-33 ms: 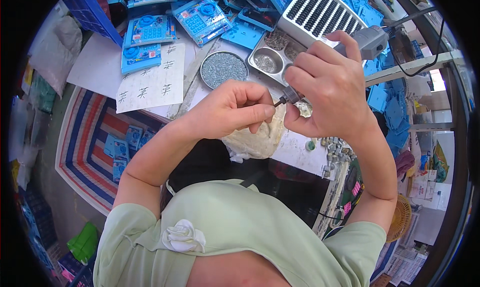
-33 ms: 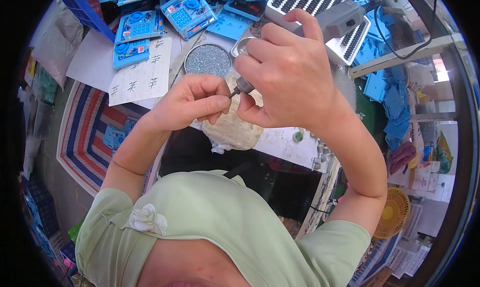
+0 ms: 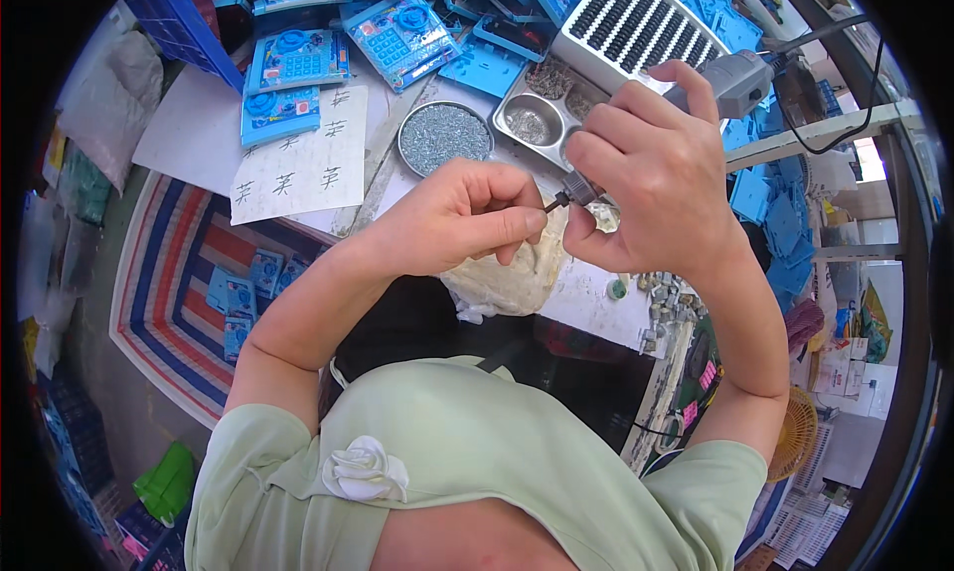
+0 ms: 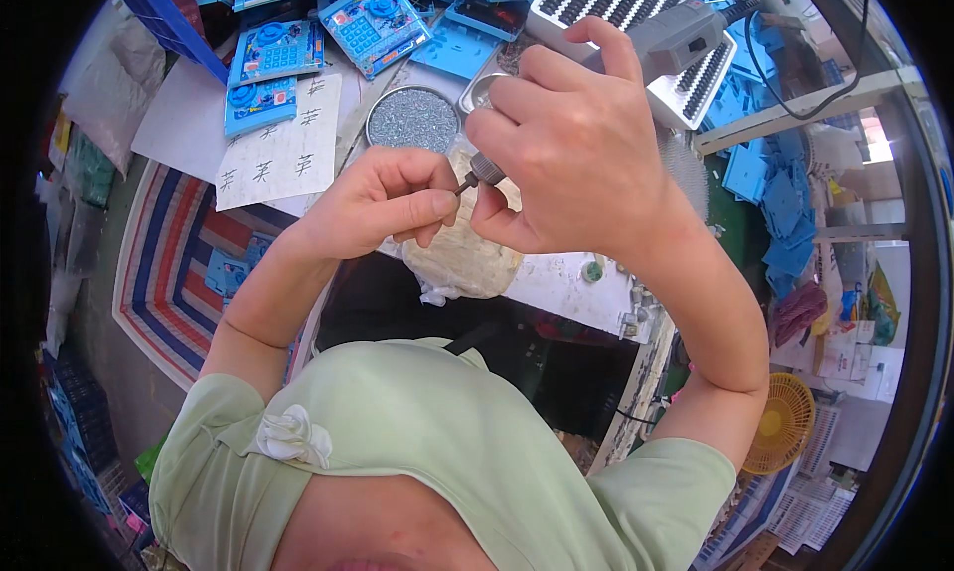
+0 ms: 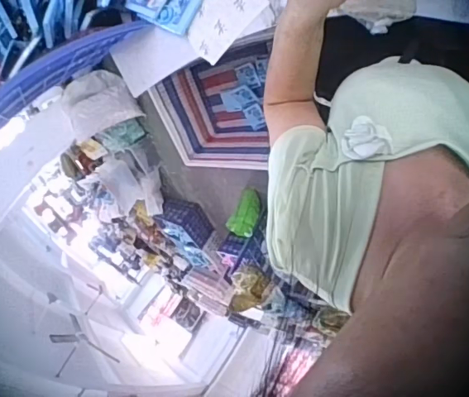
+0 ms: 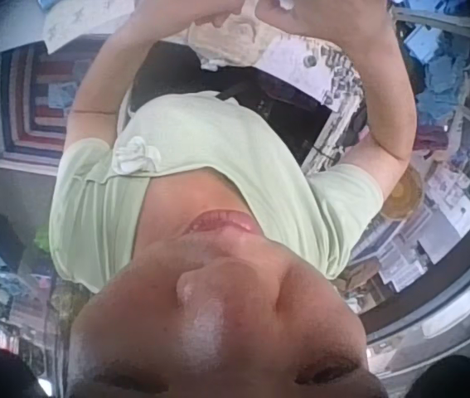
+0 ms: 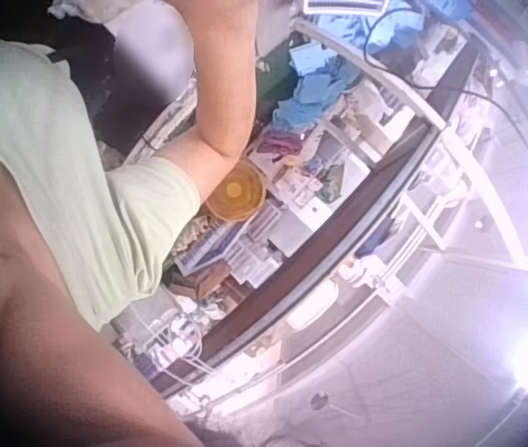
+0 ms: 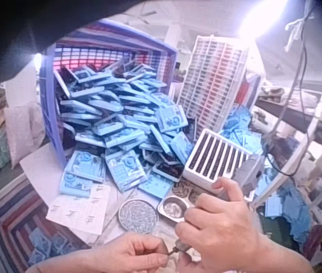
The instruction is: Assembling components of a blue plastic electronic device, including soldering wires and installing small parts.
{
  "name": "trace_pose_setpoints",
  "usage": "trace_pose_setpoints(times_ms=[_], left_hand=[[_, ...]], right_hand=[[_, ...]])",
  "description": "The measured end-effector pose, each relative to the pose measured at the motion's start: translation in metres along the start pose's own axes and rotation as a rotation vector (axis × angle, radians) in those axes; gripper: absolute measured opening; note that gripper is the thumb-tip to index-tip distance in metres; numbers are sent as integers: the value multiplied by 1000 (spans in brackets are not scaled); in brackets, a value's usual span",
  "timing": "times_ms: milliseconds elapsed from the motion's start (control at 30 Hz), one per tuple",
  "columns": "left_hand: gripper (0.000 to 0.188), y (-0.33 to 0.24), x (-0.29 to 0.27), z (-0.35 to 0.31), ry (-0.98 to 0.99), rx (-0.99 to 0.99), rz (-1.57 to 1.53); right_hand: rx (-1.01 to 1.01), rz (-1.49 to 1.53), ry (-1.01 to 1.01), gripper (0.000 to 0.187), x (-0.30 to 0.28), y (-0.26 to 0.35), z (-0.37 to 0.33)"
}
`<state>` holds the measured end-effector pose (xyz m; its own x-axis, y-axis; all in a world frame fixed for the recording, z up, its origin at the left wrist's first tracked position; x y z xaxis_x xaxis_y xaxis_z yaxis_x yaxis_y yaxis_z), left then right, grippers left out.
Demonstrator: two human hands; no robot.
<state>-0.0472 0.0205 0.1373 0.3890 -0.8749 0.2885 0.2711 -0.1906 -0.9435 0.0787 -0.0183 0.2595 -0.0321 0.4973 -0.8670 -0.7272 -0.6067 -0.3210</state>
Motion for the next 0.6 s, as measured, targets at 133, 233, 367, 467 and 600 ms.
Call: trace_pose_setpoints(times_ms=[133, 233, 367, 467, 600], left_hand=[[21, 0, 1, -2, 21, -34, -11], [20, -2, 6, 6, -13, -45, -93], [20, -3, 11, 19, -19, 106, -20], [24, 1, 11, 20, -13, 86, -22], [26, 24, 6, 4, 43, -67, -193]], right_hand=[[2, 12, -5, 24, 1, 1, 0], [2, 18, -9, 24, -2, 0, 1], [1, 29, -29, 22, -3, 0, 1], [10, 10, -17, 22, 1, -1, -2], [93, -63, -8, 23, -8, -22, -8]])
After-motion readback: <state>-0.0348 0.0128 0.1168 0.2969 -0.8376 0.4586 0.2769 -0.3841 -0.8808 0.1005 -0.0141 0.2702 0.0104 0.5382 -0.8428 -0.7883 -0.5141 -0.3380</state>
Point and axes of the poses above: each hand's wrist, its own z-axis towards the middle knuckle, its own x-axis out of the palm, y = z × x, the point moved 5 cm from there along z, towards the middle knuckle, and after that the axes turned 1 degree about y, right-handed, at the moved point
